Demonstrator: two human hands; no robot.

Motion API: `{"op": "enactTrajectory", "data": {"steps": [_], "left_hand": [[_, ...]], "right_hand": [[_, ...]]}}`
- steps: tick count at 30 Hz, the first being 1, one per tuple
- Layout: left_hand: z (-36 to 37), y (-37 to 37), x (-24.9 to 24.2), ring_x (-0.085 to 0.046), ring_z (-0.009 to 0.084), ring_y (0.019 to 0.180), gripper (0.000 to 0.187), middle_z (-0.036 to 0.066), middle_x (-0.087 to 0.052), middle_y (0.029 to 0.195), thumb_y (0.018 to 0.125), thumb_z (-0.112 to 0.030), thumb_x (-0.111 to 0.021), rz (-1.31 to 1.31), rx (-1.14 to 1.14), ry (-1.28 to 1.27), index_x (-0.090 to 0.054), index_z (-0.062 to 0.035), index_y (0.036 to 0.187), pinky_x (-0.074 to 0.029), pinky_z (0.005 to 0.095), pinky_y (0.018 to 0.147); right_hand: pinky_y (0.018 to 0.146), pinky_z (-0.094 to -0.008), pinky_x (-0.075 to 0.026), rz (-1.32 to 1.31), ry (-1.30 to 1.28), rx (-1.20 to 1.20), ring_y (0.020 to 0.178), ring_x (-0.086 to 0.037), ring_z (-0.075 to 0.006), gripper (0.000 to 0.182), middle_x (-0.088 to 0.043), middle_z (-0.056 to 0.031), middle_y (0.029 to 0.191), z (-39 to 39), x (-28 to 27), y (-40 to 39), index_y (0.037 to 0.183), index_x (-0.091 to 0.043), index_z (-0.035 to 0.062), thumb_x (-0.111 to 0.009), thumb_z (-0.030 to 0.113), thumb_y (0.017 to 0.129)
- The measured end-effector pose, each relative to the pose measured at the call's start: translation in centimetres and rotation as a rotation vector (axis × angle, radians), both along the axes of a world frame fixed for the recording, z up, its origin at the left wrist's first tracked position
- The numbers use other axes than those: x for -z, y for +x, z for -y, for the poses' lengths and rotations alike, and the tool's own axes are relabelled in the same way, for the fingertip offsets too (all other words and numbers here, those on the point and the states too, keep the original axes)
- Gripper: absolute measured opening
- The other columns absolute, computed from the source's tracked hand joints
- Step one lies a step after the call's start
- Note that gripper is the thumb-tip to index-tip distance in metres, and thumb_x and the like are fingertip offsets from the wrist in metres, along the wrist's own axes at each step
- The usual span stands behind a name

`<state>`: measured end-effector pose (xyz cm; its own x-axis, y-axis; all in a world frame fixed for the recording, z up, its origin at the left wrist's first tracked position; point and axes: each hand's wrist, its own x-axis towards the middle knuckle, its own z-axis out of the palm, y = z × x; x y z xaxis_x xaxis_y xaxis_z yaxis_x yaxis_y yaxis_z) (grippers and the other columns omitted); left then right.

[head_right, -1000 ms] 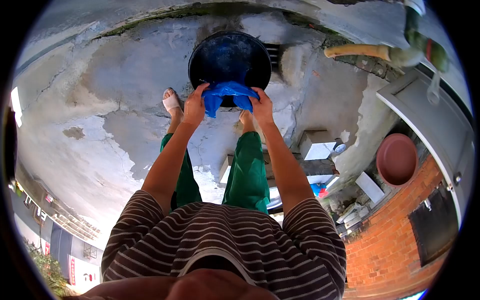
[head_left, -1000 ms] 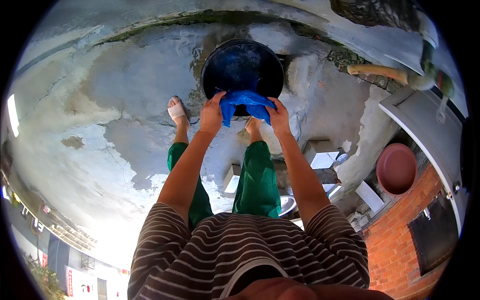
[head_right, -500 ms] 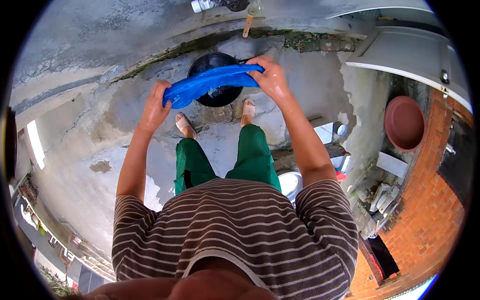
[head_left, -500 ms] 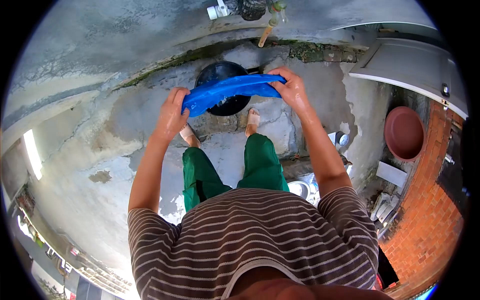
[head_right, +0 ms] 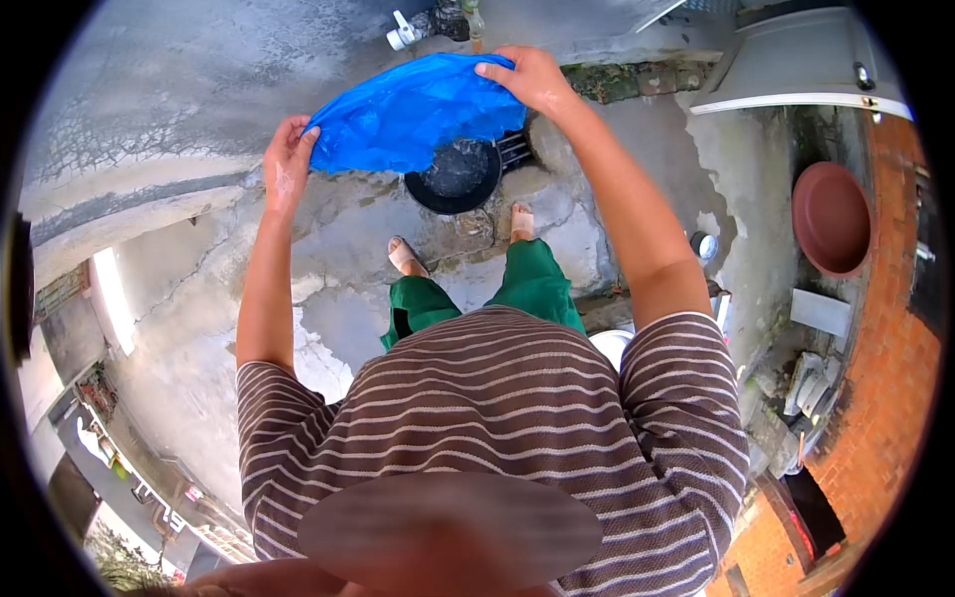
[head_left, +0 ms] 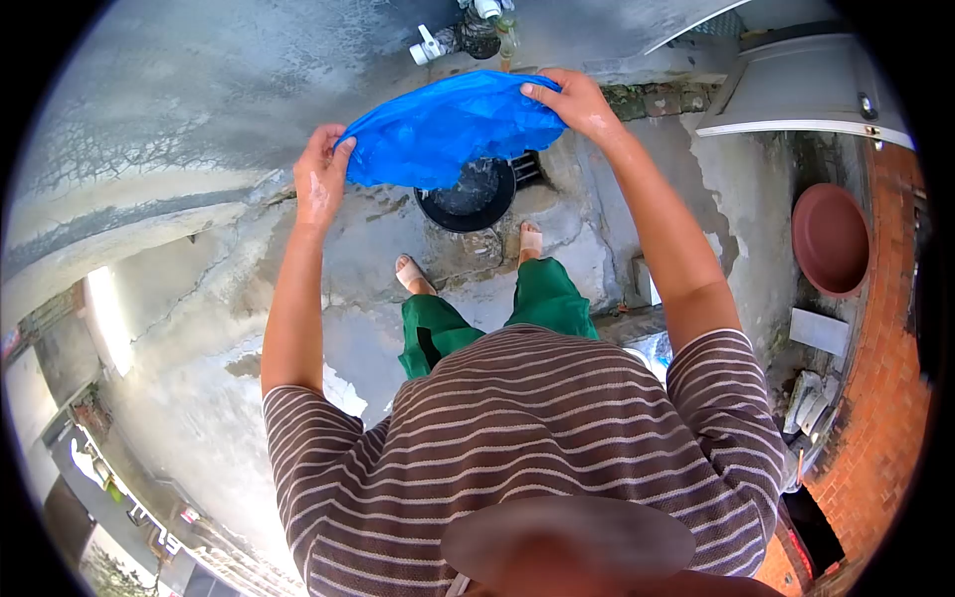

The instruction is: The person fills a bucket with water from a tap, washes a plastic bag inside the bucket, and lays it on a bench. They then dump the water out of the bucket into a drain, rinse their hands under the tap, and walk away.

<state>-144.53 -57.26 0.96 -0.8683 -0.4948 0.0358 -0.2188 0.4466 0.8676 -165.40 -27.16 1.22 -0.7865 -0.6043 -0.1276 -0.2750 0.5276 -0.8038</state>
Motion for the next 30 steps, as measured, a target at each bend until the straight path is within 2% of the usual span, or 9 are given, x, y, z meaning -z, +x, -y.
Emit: {"op": "enactTrajectory", "data": {"steps": [4, 10, 15, 19, 21, 22, 25, 26, 30], "left_hand": [[-1.5, -0.6, -2.8, -0.055, 0.0095, 0.073, 0.018, 0.005, -0.062, 0.08, 0.084, -0.012, -0.061, -0.077, -0.046, 0.226, -0.056, -0.0019, 0.098, -0.045, 0.0238, 0.065], [-4.4, -1.1, -7.6, -0.048, 0.0065, 0.069, 0.015, -0.001, -0.056, 0.077, 0.087, -0.013, -0.059, -0.135, 0.045, 0.249, -0.052, -0.0047, 0.097, -0.038, 0.0218, 0.06], [-3.3, 0.3, -10.9, -0.048, 0.0056, 0.067, 0.013, -0.003, -0.057, 0.078, 0.087, -0.015, -0.059, -0.097, 0.117, 0.204, -0.055, -0.0072, 0.096, -0.038, 0.0211, 0.059], [-0.9, 1.6, -13.6, -0.052, 0.0054, 0.071, 0.013, -0.004, -0.059, 0.081, 0.087, -0.012, -0.058, -0.113, 0.052, 0.481, -0.059, -0.0089, 0.1, -0.039, 0.0203, 0.062], [3.7, 1.3, -9.3, -0.052, 0.0057, 0.073, 0.013, -0.004, -0.059, 0.082, 0.088, -0.011, -0.057, -0.101, 0.05, 0.41, -0.059, -0.0086, 0.1, -0.04, 0.0205, 0.064], [5.1, 0.9, -7.9, -0.052, 0.0061, 0.075, 0.013, -0.003, -0.059, 0.083, 0.088, -0.009, -0.057, -0.091, 0.044, 0.328, -0.06, -0.0083, 0.101, -0.041, 0.0207, 0.066], [5.0, -0.3, -7.7, -0.051, 0.0075, 0.076, 0.012, -0.002, -0.059, 0.084, 0.088, -0.005, -0.054, -0.084, -0.073, 0.237, -0.06, -0.0062, 0.098, -0.041, 0.0224, 0.068], [5.1, -0.6, -8.2, -0.05, 0.0074, 0.077, 0.012, -0.001, -0.058, 0.084, 0.088, -0.007, -0.054, -0.111, -0.07, 0.274, -0.061, -0.0064, 0.098, -0.041, 0.0223, 0.07], [5.0, -1.3, -8.8, -0.052, 0.0113, 0.078, 0.013, 0.001, -0.059, 0.083, 0.089, -0.013, -0.055, -0.057, 0.017, 0.112, -0.062, -0.0055, 0.097, -0.042, 0.0249, 0.071]], "right_hand": [[0.075, -0.0315, -0.048, 0.296, -0.256, 0.023, 0.08, -0.06, -0.016, 0.042, -0.065, -0.006, 0.085, 0.6, -4.1, 2.3, 0.102, -0.063, 0.0012, -0.069, 0.035, 0.078], [0.093, -0.031, -0.04, 0.41, -0.402, -0.362, 0.106, -0.052, -0.0171, 0.065, -0.055, -0.0091, 0.117, 2.4, -8.2, 5.6, 0.129, -0.043, -0.0008, -0.071, 0.028, 0.077], [0.094, -0.0307, -0.04, 0.374, -0.39, -0.351, 0.104, -0.053, -0.0167, 0.061, -0.057, -0.009, 0.115, 1.9, -10.5, 4.2, 0.127, -0.045, -0.0013, -0.07, 0.024, 0.077], [0.09, -0.03, -0.042, 0.356, -0.436, -0.377, 0.101, -0.054, -0.0155, 0.052, -0.058, -0.0072, 0.111, 0.2, -11.7, 1.8, 0.123, -0.049, -0.001, -0.068, 0.019, 0.078], [0.086, -0.0299, -0.043, 0.381, -0.489, -0.057, 0.097, -0.054, -0.0151, 0.047, -0.06, -0.0077, 0.105, 0.0, -7.5, -0.4, 0.119, -0.051, 0.0006, -0.066, 0.013, 0.077], [0.082, -0.0287, -0.044, 0.143, -0.31, -0.003, 0.092, -0.055, -0.0144, 0.043, -0.06, -0.0071, 0.101, -0.1, -6.2, -1.2, 0.117, -0.053, 0.0022, -0.065, 0.009, 0.076], [0.079, -0.0267, -0.044, 0.067, -0.383, -0.025, 0.09, -0.055, -0.0132, 0.044, -0.061, -0.0058, 0.098, 0.1, -7.3, -1.5, 0.118, -0.052, 0.0041, -0.065, 0.007, 0.075], [0.075, -0.0278, -0.046, 0.031, -0.492, -0.009, 0.086, -0.059, -0.0162, 0.04, -0.064, -0.0078, 0.093, 0.2, -6.0, -2.8, 0.111, -0.059, 0.012, -0.067, 0.014, 0.072], [0.077, -0.0297, -0.046, 0.018, -0.224, -0.004, 0.086, -0.06, -0.0177, 0.03, -0.064, -0.0075, 0.094, -0.3, -6.3, -4.6, 0.103, -0.063, 0.013, -0.065, 0.024, 0.075]]}}
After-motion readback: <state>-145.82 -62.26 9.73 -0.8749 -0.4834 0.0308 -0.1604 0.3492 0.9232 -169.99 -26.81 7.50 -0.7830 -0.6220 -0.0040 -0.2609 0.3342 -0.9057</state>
